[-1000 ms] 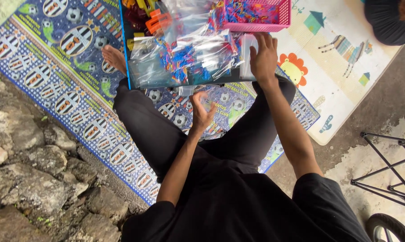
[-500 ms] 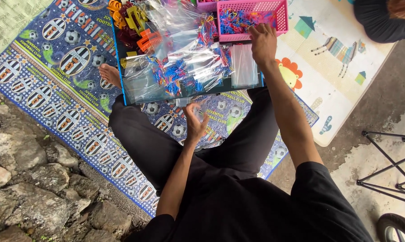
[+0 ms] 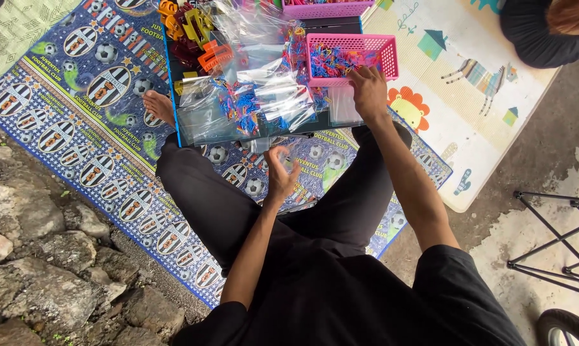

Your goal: The person is sitting on a mat, sorting various small hair accessories from a pink basket and placing them into small, clear plastic bags.

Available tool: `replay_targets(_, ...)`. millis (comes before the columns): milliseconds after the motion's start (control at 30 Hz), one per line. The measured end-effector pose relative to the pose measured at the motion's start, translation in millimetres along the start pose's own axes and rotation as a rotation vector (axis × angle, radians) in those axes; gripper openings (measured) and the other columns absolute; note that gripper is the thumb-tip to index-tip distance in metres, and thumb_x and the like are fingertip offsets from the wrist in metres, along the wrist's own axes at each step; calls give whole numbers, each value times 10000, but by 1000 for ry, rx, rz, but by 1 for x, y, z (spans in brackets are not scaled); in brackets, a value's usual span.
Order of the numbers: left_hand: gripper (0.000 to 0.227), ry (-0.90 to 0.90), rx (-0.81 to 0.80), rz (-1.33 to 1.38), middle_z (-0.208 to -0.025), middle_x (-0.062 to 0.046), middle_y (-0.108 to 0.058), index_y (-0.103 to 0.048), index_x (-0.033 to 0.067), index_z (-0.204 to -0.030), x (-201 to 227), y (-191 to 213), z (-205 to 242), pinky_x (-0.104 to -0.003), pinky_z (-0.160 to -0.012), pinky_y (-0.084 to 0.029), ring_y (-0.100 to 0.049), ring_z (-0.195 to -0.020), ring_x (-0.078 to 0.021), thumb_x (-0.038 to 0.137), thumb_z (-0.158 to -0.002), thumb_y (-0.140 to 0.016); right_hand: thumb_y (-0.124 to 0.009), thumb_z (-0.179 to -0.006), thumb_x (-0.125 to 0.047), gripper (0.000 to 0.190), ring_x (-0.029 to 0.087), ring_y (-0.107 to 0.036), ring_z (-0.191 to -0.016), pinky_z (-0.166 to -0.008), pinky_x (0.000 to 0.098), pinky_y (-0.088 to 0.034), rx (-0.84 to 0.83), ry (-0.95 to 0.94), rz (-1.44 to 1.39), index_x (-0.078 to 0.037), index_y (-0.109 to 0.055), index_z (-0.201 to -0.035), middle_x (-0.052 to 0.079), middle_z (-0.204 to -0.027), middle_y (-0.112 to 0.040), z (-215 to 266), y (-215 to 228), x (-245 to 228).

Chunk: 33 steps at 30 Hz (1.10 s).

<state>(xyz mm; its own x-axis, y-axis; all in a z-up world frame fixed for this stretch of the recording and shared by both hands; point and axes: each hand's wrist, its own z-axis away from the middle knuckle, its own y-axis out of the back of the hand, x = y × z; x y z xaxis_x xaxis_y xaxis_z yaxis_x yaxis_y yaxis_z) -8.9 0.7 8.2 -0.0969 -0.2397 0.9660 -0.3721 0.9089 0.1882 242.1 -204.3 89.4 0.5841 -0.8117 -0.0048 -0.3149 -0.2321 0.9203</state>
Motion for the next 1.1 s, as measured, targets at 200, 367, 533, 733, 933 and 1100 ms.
replay_targets(200,433,50,-5,48,-1110,-137,-380,-407,70,-1199,5,6,-2,-464,-811,-598,-498,-1055,-306,110,-846,-654,-814,-885,-194,305,249,-643,-1001,-934,424,-435,-113,4,-26,-207,-686,-1161,29,-992,-694,-9,25,-9)
replay_targets(367,461,26,8,6,-1121,-150,-379,-393,62,-1223,-7,4,0,-468,-786,-601,-507,-1063,-311,89,-846,-656,-762,-943,-137,266,333,-562,-1062,-933,464,-410,139,-32,-195,-106,-663,-1188,113,-1080,-609,-3,73,-43)
replay_targets(533,456,57,64,46,-1103,-132,-399,-391,81,-1222,11,7,-2,-495,-847,-552,-493,-1073,-309,160,-880,-681,-642,-944,-4,136,308,-675,-890,-834,380,-493,217,-167,-624,-122,-693,-991,90,-907,-683,76,79,-123)
replay_targets(733,428,158,150,137,-1062,-104,-406,-338,95,-1171,33,15,-7,-522,-867,-477,-481,-1091,-309,146,-915,-677,-909,-712,-48,701,398,-621,-1133,-996,518,-498,-180,-153,-1049,-51,-593,-1338,186,-1190,-640,148,69,-215)
replay_targets(933,602,194,148,324,-1254,-185,-399,-309,125,-1196,54,25,-3,-613,-1065,-376,-424,-1217,-372,297,-900,-804,-845,-870,-148,345,299,-692,-996,-902,419,-542,10,-298,-1113,-99,-695,-1177,91,-1030,-691,158,69,-224)
replay_targets(1100,738,141,120,304,-1308,-215,-342,-336,109,-1228,76,9,15,-665,-1131,-271,-372,-1321,-419,365,-828,-901,-760,-942,-80,128,403,-673,-886,-823,478,-528,60,-170,-1080,-40,-688,-1039,153,-913,-676,157,80,-213)
